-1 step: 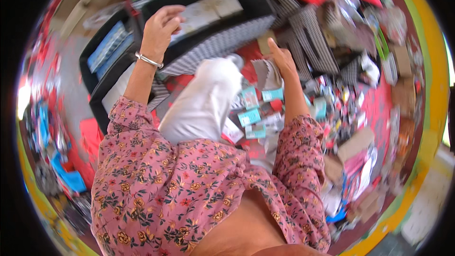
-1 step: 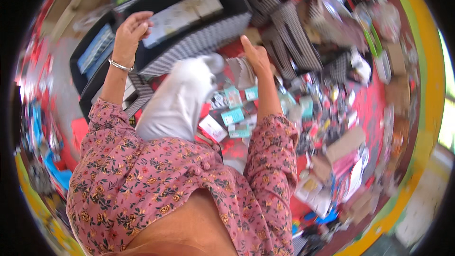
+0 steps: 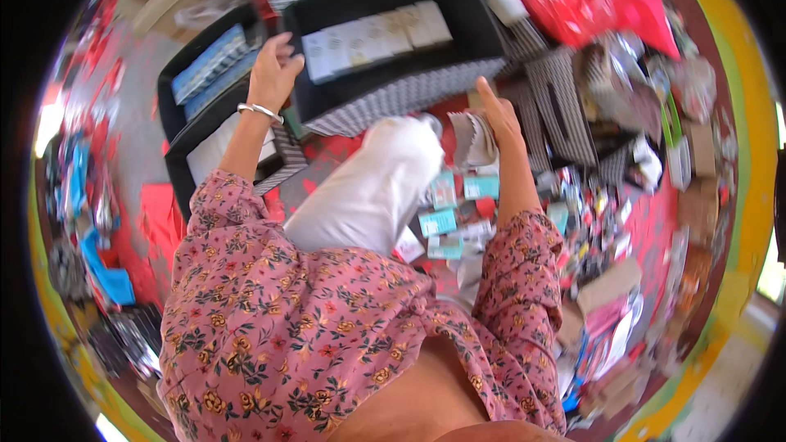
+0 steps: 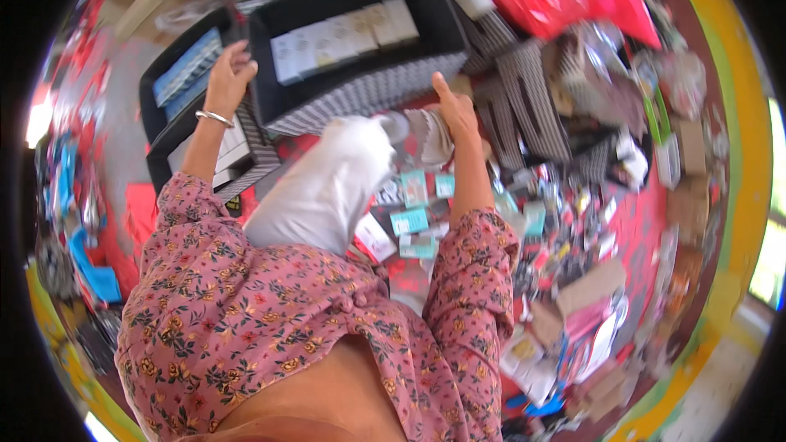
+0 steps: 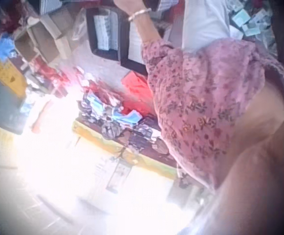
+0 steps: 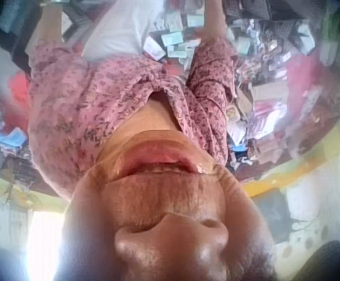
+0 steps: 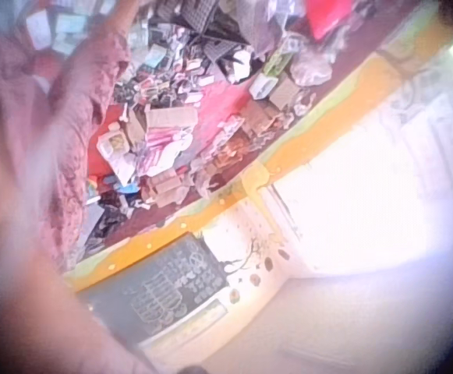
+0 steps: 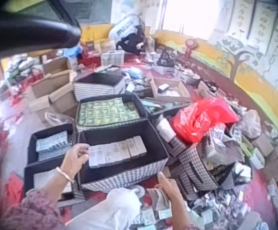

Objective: The person sits on the floor and sorts through piles of small boxes and packages, wiping some of the boxes with a cloth by hand before placing them into larger storage bins.

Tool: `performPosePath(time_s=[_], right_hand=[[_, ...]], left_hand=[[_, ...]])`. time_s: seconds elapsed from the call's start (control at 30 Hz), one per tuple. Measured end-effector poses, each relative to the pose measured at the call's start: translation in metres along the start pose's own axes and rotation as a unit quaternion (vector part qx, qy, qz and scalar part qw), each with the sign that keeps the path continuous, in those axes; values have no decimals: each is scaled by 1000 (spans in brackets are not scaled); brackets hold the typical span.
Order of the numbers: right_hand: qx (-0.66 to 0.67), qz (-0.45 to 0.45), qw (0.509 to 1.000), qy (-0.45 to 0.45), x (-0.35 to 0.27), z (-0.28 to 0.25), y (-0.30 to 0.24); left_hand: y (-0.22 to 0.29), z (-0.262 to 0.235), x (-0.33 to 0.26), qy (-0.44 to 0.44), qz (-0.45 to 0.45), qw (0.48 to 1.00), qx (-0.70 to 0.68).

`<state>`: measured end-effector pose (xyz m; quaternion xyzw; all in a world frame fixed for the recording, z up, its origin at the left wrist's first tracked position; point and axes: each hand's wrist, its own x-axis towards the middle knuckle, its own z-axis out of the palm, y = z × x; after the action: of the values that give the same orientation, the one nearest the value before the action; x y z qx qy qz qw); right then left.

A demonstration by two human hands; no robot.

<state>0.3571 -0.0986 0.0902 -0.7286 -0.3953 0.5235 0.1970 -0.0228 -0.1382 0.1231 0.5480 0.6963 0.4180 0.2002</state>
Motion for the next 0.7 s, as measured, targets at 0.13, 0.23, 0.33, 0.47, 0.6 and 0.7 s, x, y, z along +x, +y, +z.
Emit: performPosePath(time_s=[0.13, 0.23, 0.33, 0.47, 0.6, 0.7], right_hand=[[-108, 17, 994, 1, 43, 32, -12], [-6, 93, 995, -37, 88, 30, -1], [-16, 112, 992, -59, 106, 38, -13], [43, 96, 993, -50, 80, 22, -26], [33, 22, 997, -63, 57, 19, -50], [71, 24, 991, -115, 45, 12, -69]], left_hand=[[-103, -16, -39, -88, -192, 950, 231], [-63, 7, -32, -194, -388, 901, 13], [-77, 34, -17, -225, -389, 893, 32], [-58, 51, 3, -273, -371, 887, -25], [-66, 20, 13, -273, -404, 851, -196], [-42, 11, 21, -285, -380, 873, -113]])
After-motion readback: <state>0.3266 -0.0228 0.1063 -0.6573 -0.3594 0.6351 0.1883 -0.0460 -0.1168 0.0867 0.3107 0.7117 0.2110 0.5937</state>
